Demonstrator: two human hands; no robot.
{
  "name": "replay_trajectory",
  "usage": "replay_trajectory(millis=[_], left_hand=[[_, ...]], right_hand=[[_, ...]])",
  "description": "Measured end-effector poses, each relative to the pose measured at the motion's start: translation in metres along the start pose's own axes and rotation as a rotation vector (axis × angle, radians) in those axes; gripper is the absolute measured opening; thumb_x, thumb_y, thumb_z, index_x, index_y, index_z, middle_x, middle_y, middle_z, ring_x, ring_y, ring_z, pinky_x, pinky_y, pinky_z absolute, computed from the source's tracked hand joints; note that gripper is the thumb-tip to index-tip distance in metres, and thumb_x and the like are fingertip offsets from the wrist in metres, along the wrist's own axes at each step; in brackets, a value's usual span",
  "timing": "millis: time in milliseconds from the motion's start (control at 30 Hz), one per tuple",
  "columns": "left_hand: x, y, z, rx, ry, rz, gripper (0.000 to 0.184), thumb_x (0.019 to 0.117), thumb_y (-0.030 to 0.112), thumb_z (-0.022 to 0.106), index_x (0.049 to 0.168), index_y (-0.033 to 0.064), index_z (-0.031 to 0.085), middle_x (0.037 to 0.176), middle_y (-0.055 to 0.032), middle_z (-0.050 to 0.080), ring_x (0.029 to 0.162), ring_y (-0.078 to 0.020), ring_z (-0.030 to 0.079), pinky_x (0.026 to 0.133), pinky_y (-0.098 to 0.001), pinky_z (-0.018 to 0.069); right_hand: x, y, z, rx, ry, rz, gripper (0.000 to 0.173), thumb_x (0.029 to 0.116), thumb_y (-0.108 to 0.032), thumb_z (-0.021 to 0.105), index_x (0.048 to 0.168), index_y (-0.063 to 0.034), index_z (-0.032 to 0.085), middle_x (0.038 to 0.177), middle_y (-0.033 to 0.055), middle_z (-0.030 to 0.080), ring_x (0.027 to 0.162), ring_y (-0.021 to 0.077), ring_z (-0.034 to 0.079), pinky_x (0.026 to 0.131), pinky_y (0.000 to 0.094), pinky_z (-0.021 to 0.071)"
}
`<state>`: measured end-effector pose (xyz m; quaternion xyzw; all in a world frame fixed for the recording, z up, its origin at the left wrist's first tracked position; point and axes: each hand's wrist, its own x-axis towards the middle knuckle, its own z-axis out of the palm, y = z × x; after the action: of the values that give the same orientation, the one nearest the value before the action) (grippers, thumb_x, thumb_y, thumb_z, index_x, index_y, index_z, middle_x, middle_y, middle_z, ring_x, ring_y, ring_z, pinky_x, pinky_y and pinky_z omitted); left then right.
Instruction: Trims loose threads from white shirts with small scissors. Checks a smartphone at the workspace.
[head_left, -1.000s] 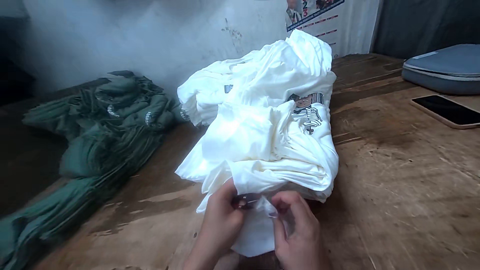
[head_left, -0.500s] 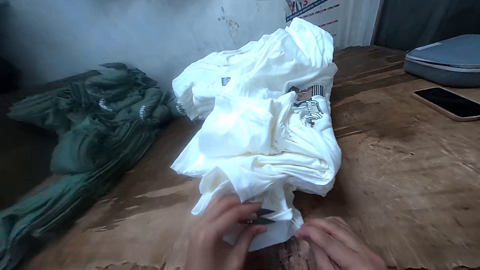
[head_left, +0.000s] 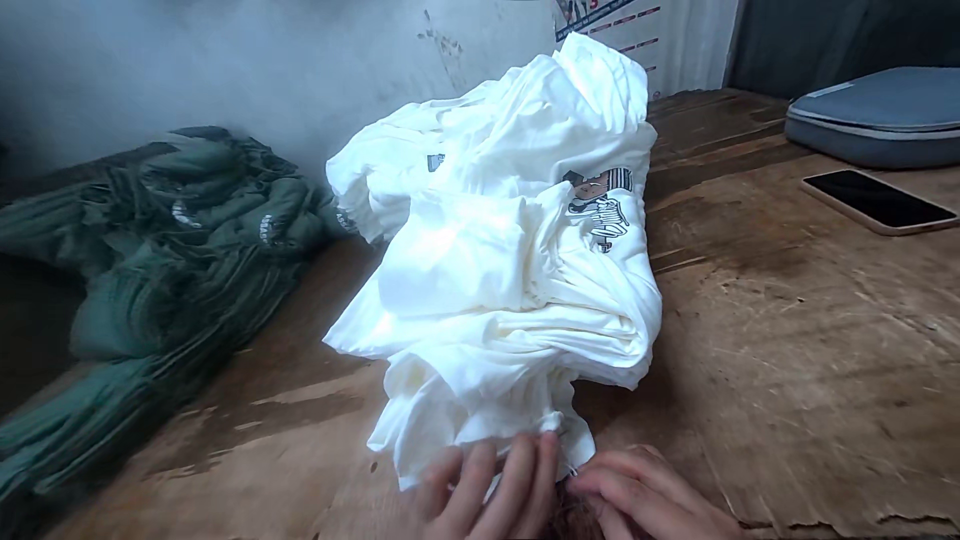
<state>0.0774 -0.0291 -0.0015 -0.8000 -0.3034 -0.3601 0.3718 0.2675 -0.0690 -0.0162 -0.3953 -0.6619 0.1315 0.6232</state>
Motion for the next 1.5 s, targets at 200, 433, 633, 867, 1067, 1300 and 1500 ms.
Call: replay_trajectory(millis=[200,433,633,867,1067,1300,1500], left_hand=[[0.011,-0.010,0.016,-0.290,-0.152,-0.322,0.028,0.0953,0.042,0.065,0.108,0.0169,0.071,0.092,-0.0041,0.071,0.086,-0.0228,0.068,0.077,-0.0444,0.0527],[0.013,-0.061,0.019,-0.384,-0.062,-0.317,0.013,0.0874,0.021,0.063,0.085,0.0228,0.076,0.078,0.0007,0.066,0.070,-0.0073,0.061,0.062,-0.0247,0.0505],[0.019,-0.030,0.005,-0.275,-0.267,-0.516,0.029,0.0783,0.040,0.066,0.088,0.0137,0.077,0.081,-0.0067,0.069,0.074,-0.0228,0.067,0.064,-0.0436,0.0559],[0.002,-0.009,0.013,-0.244,-0.174,-0.458,0.023,0.0826,0.017,0.063,0.101,0.0158,0.077,0.086,-0.0111,0.072,0.080,-0.0316,0.070,0.070,-0.0491,0.0551],[-0.003,0.013,-0.013,-0.323,-0.219,-0.336,0.019,0.0973,0.025,0.068,0.113,0.0197,0.076,0.101,-0.0053,0.073,0.084,-0.0229,0.063,0.074,-0.0400,0.0470],[-0.002,0.012,-0.010,-0.293,-0.301,-0.319,0.016,0.0969,0.029,0.065,0.106,0.0206,0.075,0.097,-0.0031,0.072,0.085,-0.0224,0.064,0.074,-0.0408,0.0466],[-0.014,-0.008,-0.012,-0.671,-0.354,-0.471,0.020,0.0851,0.004,0.062,0.096,0.0142,0.076,0.100,-0.0052,0.073,0.098,-0.0201,0.069,0.088,-0.0420,0.0555]], right_hand=[[0.005,-0.011,-0.022,-0.356,-0.268,0.139,0.033,0.0874,-0.037,0.079,0.075,-0.0069,0.075,0.064,0.0066,0.068,0.056,0.0195,0.062,0.059,0.0411,0.0513],[0.016,0.007,-0.007,-0.350,-0.363,-0.063,0.008,0.0881,-0.015,0.075,0.089,-0.0177,0.083,0.076,0.0049,0.065,0.074,0.0204,0.065,0.069,0.0340,0.0550],[0.030,-0.020,-0.057,-0.290,-0.923,0.133,0.016,0.0930,-0.021,0.073,0.089,-0.0084,0.081,0.078,0.0127,0.070,0.073,0.0310,0.068,0.075,0.0548,0.0518],[0.009,-0.007,-0.004,-0.526,-0.269,0.214,0.013,0.0892,-0.023,0.074,0.090,-0.0131,0.081,0.087,0.0058,0.071,0.078,0.0219,0.069,0.069,0.0394,0.0572],[0.004,-0.004,-0.007,-0.428,-0.141,0.177,0.009,0.0871,-0.016,0.072,0.085,-0.0092,0.078,0.086,0.0069,0.067,0.071,0.0133,0.063,0.060,0.0262,0.0534],[0.002,-0.013,-0.022,-0.507,-0.318,0.120,0.011,0.0863,-0.025,0.075,0.085,-0.0159,0.080,0.090,0.0067,0.072,0.086,0.0258,0.066,0.076,0.0446,0.0506],[0.004,-0.006,0.011,-0.424,-0.172,0.072,0.022,0.0846,-0.024,0.080,0.101,-0.0100,0.075,0.104,0.0133,0.071,0.094,0.0266,0.069,0.082,0.0439,0.0552]])
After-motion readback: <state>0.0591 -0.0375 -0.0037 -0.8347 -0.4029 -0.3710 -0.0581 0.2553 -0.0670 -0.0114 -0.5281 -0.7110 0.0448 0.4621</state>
